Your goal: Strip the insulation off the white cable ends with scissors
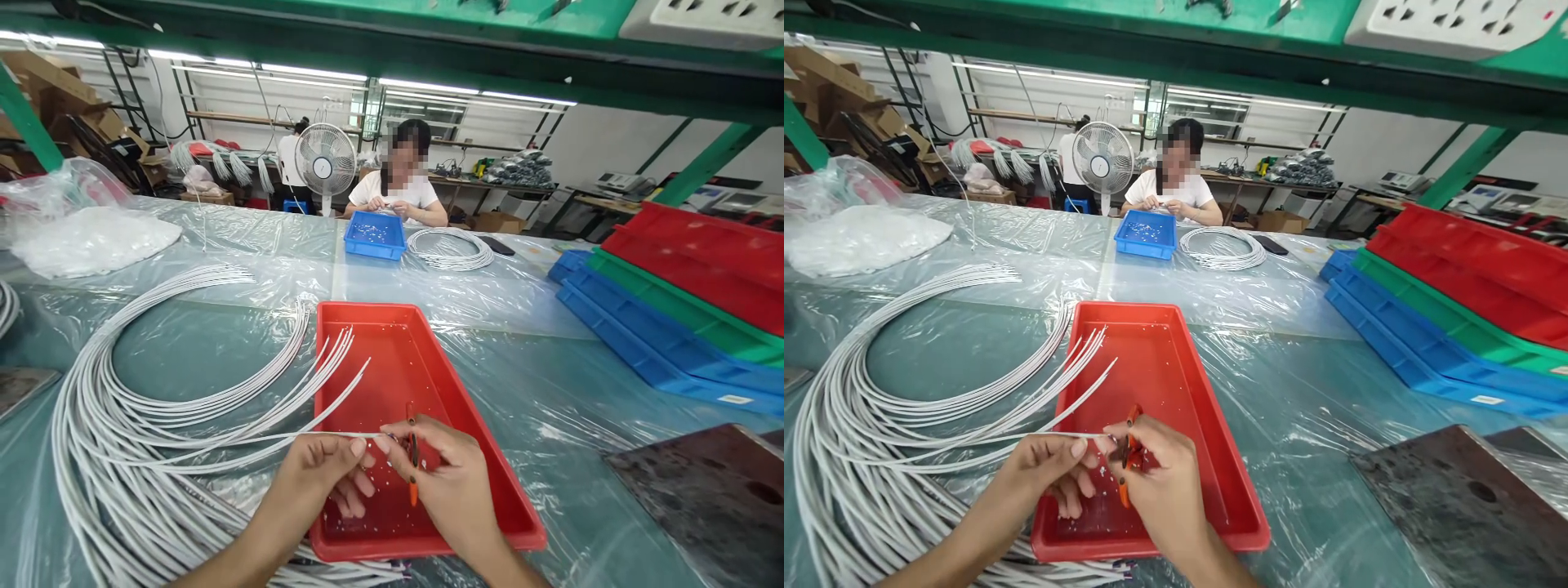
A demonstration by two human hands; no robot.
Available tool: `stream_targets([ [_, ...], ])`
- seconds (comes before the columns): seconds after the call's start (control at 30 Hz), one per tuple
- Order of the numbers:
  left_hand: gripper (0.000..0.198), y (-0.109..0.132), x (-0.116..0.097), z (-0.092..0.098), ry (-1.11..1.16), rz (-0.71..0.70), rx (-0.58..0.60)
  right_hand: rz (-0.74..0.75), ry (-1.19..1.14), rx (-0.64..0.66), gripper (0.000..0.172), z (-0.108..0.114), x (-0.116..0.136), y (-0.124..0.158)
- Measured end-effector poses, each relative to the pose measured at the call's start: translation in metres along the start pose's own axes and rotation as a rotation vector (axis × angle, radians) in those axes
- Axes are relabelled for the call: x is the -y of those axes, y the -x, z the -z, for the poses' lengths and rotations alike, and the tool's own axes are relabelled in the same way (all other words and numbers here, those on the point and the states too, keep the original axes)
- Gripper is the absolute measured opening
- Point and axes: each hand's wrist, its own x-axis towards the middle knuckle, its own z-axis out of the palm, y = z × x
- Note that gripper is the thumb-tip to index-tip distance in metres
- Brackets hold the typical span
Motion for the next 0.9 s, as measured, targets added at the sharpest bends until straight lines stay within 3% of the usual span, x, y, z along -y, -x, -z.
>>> stream_targets([
  [0.17,0.031,0.0,0.0,-0.001,0.334,0.082,-0.014,0.38,0.141,0.068,0.031,0.0,0.004,0.012],
  [0.27,0.028,0.0,0.002,-0.002,0.433,0.106,-0.013,0.484,0.185,0.099,0.041,-0.002,0.008,0.014],
  [0.5,0.024,-0.001,0.006,0.002,0.511,0.079,-0.024,0.366,0.09,0.154,0.027,-0.002,0.009,0.012],
  [0.7,0.025,0.003,0.008,0.002,0.484,0.025,0.002,0.343,0.085,0.206,0.026,-0.001,0.006,0.014],
  [0.9,0.022,0.005,0.008,0.003,0.439,0.008,0.044,0.234,0.052,0.343,0.02,-0.001,0.005,0.011],
])
